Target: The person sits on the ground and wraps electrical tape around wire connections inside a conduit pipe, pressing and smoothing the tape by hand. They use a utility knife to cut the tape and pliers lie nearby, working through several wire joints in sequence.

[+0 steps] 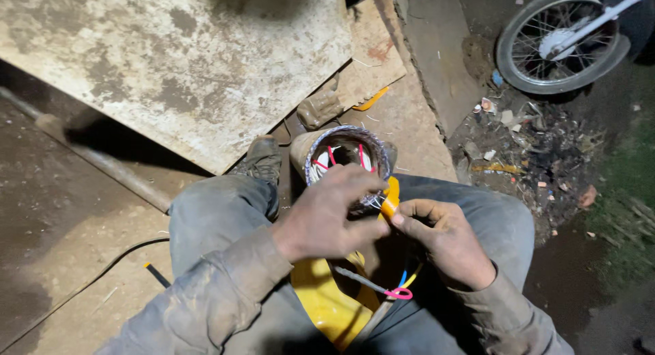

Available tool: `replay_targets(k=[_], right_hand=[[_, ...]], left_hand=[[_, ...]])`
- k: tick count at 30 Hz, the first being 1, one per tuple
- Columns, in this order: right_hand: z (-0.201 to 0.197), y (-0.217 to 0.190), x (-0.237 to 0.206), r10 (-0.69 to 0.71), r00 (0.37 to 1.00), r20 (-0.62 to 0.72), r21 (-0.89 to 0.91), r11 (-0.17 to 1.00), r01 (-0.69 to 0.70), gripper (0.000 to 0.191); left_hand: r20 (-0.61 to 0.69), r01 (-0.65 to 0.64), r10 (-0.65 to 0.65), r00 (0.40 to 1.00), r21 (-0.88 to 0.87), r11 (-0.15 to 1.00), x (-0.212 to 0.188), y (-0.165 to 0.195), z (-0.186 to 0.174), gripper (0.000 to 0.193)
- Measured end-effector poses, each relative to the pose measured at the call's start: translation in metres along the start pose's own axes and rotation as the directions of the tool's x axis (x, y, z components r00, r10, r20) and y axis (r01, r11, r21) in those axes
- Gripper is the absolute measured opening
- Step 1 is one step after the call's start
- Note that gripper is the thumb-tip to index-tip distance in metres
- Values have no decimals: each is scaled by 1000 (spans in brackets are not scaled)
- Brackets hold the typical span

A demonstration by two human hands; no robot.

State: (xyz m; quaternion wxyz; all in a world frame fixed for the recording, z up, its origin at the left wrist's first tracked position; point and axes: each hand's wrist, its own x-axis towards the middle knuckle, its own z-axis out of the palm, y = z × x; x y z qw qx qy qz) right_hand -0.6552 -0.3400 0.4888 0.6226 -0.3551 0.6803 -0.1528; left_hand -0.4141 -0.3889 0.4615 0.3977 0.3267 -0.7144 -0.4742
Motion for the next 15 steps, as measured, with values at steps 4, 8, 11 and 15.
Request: replay_targets(k=[4, 8, 11, 15], right_hand=[[2, -1, 2, -31, 998, 48, 152, 988, 23, 23], [1, -2, 5, 31, 998, 55, 235, 971, -43, 24], [-1, -1, 6, 64, 998, 28, 176, 982, -68, 25], [1, 4, 0, 72, 997, 20, 185, 980, -75, 27]], left_hand=[[43, 45, -40, 998, -143, 989, -2, -2, 9, 22], [350, 319, -154, 924, -481, 817, -7, -3, -10, 13], [411, 547, -381, 828, -442, 711, -10, 0, -16, 13], [167, 593, -573, 802, -114, 797, -12, 5, 5, 21]])
